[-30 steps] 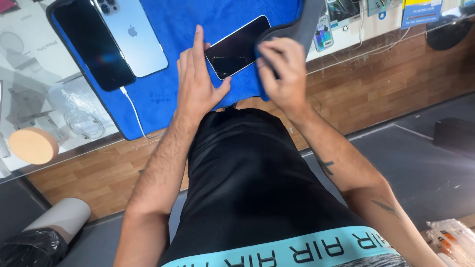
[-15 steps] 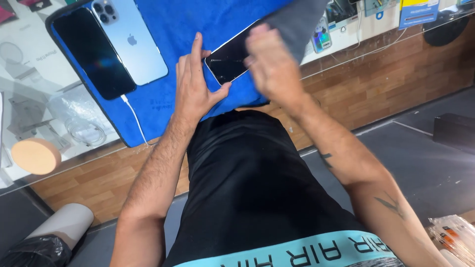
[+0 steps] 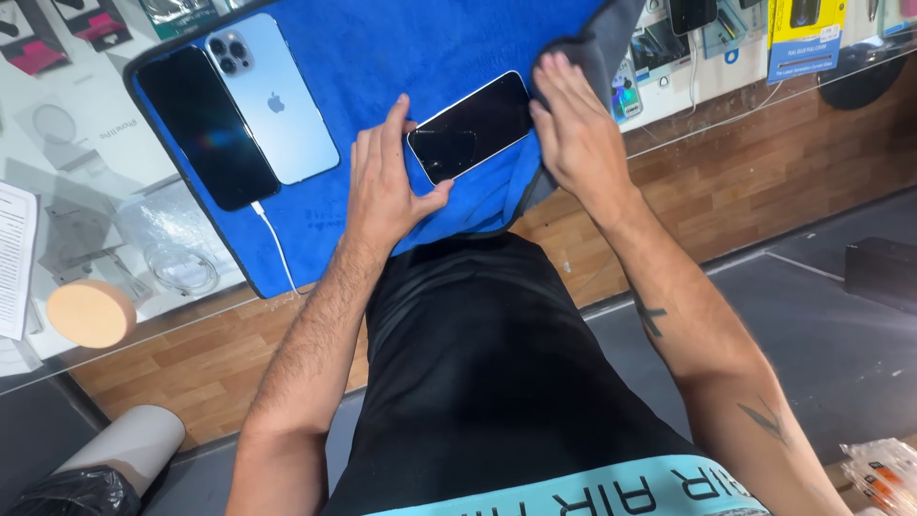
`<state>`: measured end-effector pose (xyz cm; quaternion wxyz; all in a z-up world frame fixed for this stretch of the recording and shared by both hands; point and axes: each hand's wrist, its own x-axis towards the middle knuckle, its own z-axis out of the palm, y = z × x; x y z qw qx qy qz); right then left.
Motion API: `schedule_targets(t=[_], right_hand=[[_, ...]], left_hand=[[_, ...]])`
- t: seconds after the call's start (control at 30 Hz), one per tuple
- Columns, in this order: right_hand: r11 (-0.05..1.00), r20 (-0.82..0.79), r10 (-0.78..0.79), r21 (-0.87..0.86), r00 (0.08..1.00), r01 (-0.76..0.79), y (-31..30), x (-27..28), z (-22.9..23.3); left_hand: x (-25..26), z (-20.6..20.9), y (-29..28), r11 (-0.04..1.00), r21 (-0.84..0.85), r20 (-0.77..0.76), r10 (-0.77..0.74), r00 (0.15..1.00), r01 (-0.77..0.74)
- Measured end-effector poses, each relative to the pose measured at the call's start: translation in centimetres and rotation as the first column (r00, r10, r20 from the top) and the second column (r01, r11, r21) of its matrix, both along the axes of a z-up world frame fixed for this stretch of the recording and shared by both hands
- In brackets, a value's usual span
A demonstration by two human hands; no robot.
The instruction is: Cleaning a smartphone screen and preparing to apply a tempered glass screen protector using a cloth and dust removal stickers.
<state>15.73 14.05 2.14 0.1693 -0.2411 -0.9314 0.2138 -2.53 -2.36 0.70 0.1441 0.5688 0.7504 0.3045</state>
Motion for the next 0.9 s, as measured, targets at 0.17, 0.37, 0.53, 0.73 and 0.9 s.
schedule_targets(t=[0.17, 0.37, 0.53, 0.73, 0.9], right_hand=[[0.911, -0.142, -0.349, -0.284, 0.926, 0.300, -0.8, 6.8, -0.6], [0.610, 0.193, -0.660, -0.426, 0.726, 0.668, -1.7, 15.2, 0.3], [0.618, 0.162, -0.736, -0.238, 0.658, 0.750, 3.3, 17.6, 3.0], [0.651, 0.025, -0.758, 0.091, 0.652, 0.754, 12.3, 17.9, 2.4], [0.665, 0.282, -0.704, -0.061, 0.652, 0.744, 13.7, 16.1, 3.6]], left_hand=[[-0.3, 0.4, 0.4, 0.998, 0.070, 0.023, -0.011, 1.000, 0.010], [-0.4, 1.1, 1.5, 0.983, 0.182, 0.021, -0.031, 0.999, 0.027], [-0.2, 2.1, 2.2, 0.977, 0.184, -0.046, -0.099, 0.994, 0.105], [0.9, 2.9, 1.1, 0.998, 0.029, -0.022, -0.057, 0.998, 0.058], [1.5, 4.0, 0.3, 0.997, -0.076, 0.056, 0.022, 0.998, -0.017]])
